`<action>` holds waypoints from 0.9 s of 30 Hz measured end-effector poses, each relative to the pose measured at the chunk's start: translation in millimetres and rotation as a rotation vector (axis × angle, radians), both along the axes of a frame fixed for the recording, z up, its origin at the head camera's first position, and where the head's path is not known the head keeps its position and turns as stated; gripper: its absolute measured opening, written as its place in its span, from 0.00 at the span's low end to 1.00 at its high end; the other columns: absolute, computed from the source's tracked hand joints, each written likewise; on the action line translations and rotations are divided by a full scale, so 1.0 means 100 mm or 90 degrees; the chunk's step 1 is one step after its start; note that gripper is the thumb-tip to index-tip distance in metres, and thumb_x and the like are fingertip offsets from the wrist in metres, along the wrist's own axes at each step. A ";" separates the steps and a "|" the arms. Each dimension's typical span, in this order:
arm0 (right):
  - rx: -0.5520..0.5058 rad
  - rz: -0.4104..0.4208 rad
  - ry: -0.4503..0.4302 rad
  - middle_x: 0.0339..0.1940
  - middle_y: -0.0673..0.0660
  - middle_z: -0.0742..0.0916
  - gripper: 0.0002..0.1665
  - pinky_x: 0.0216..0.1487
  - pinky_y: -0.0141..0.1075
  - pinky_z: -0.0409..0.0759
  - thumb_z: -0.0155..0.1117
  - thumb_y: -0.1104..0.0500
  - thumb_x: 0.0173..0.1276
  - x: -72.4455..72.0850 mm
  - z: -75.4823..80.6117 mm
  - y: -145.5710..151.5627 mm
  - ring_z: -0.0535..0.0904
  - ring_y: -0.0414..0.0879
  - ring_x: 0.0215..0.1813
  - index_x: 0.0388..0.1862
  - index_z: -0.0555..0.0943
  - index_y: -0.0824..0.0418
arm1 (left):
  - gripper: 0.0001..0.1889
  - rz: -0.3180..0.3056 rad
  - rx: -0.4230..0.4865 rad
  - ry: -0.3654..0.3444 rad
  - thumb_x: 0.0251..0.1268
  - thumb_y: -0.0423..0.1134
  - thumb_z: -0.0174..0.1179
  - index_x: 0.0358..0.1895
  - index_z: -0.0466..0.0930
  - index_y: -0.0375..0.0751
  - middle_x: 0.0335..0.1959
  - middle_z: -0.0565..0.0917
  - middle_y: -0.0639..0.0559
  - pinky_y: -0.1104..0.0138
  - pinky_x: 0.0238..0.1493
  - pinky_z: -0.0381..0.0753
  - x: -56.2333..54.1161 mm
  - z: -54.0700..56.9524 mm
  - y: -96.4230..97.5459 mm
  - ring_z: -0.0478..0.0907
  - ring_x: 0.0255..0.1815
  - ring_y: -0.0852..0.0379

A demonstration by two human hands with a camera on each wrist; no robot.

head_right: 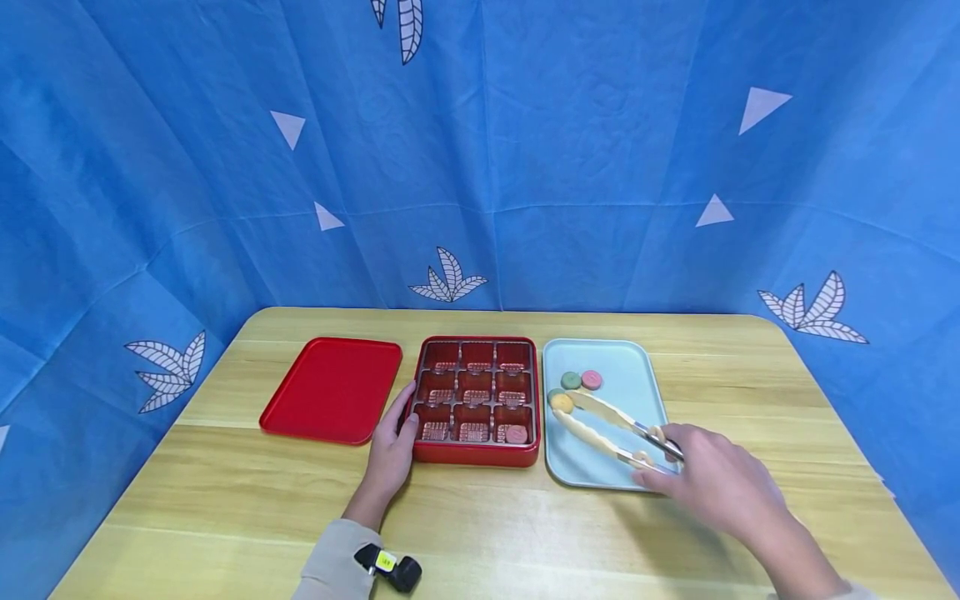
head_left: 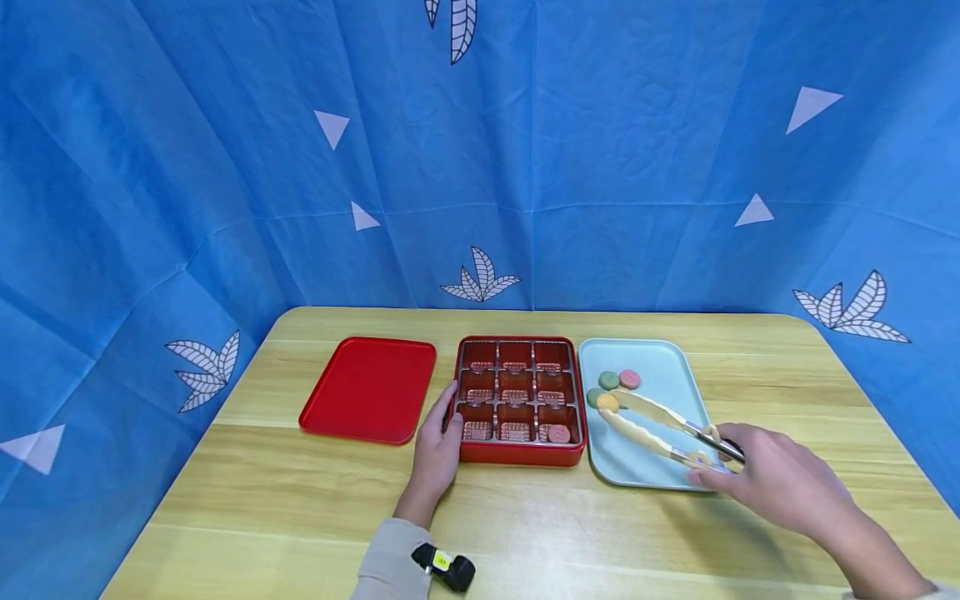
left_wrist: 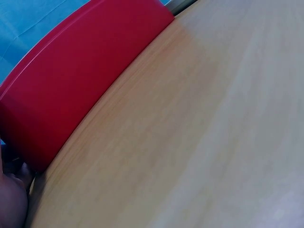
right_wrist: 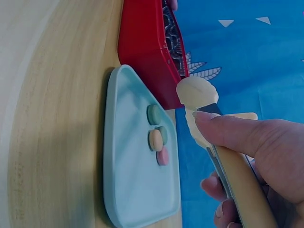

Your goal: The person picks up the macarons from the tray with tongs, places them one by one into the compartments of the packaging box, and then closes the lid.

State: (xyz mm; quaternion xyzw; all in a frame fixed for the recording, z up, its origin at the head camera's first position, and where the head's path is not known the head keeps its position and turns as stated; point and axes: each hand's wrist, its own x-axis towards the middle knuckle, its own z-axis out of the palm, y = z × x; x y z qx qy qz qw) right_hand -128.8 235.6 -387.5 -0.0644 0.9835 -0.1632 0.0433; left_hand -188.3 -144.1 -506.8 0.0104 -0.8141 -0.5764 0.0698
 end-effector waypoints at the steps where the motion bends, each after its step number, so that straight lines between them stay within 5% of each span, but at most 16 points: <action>1: 0.000 0.002 0.002 0.21 0.48 0.74 0.28 0.20 0.35 0.60 0.66 0.29 0.48 0.00 0.01 -0.01 0.66 0.43 0.25 0.32 0.77 0.49 | 0.25 0.000 0.000 0.002 0.73 0.40 0.43 0.70 0.59 0.62 0.71 0.62 0.61 0.52 0.70 0.58 0.00 0.00 0.00 0.55 0.72 0.57; 11: 0.006 0.007 -0.010 0.24 0.48 0.76 0.32 0.21 0.36 0.61 0.67 0.29 0.47 -0.02 0.01 -0.08 0.68 0.43 0.27 0.37 0.79 0.53 | 0.25 -0.009 0.015 0.027 0.72 0.34 0.44 0.71 0.61 0.55 0.71 0.63 0.55 0.54 0.72 0.56 0.00 0.01 -0.01 0.55 0.73 0.54; 18: -0.001 0.013 -0.002 0.21 0.48 0.73 0.28 0.20 0.36 0.60 0.67 0.30 0.47 -0.01 -0.01 -0.14 0.66 0.43 0.25 0.32 0.76 0.51 | 0.25 -0.010 0.013 0.005 0.71 0.31 0.43 0.71 0.60 0.45 0.71 0.63 0.48 0.52 0.71 0.57 0.12 0.30 0.04 0.56 0.73 0.49; 27: -0.003 0.025 0.005 0.20 0.48 0.72 0.27 0.20 0.35 0.60 0.68 0.31 0.48 -0.01 -0.04 -0.20 0.66 0.43 0.25 0.32 0.76 0.51 | 0.25 -0.010 0.015 0.001 0.72 0.32 0.43 0.71 0.60 0.45 0.71 0.63 0.48 0.52 0.71 0.58 0.17 0.39 0.06 0.56 0.73 0.49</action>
